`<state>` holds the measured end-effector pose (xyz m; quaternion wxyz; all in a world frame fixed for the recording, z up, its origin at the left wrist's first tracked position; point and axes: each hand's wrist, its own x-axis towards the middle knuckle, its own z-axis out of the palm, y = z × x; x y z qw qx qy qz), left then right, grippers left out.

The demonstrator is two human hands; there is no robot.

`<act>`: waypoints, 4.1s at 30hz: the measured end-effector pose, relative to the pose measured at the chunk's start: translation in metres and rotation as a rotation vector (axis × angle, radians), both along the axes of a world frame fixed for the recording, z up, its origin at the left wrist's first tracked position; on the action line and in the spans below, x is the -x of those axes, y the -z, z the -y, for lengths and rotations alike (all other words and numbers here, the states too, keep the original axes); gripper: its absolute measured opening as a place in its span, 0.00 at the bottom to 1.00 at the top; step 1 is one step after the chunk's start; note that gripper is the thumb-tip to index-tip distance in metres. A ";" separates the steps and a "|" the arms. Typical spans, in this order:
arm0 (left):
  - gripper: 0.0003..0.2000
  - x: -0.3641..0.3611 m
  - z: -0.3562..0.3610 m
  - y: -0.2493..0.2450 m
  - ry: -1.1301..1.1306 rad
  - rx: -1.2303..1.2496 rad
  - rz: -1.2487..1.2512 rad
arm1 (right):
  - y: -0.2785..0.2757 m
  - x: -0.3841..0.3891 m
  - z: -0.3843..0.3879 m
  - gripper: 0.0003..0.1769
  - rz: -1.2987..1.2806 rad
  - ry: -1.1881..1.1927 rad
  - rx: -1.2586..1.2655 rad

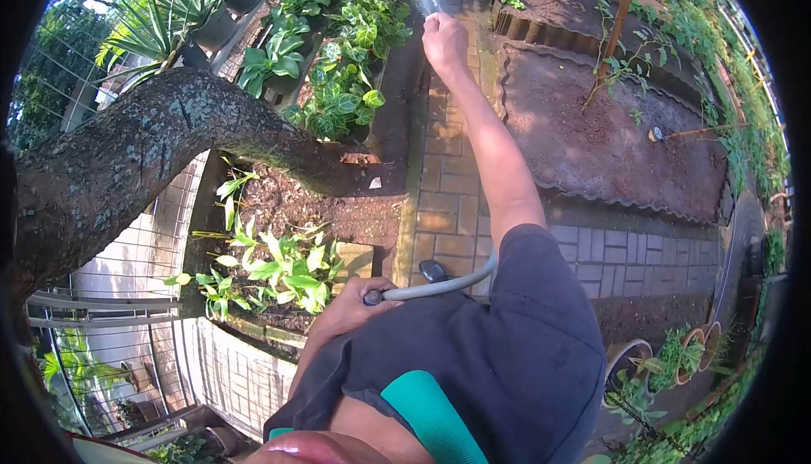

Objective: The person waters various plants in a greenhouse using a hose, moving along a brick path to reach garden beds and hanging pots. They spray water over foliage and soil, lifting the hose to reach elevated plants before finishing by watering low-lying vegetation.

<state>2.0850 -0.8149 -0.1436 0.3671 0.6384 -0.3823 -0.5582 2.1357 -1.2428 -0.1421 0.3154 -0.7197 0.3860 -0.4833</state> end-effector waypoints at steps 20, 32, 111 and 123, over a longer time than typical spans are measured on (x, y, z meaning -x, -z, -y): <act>0.17 0.005 0.016 0.000 0.001 0.008 0.021 | -0.073 -0.035 0.044 0.11 0.066 -0.046 0.256; 0.15 0.002 0.020 0.006 -0.015 0.056 0.018 | -0.087 -0.036 0.039 0.11 0.045 -0.157 0.113; 0.17 0.003 0.014 0.019 -0.054 0.025 0.051 | 0.000 -0.097 -0.049 0.11 0.067 -0.344 -0.233; 0.19 0.004 0.020 0.007 0.014 0.010 0.086 | -0.064 -0.105 -0.040 0.11 0.195 -0.418 -0.055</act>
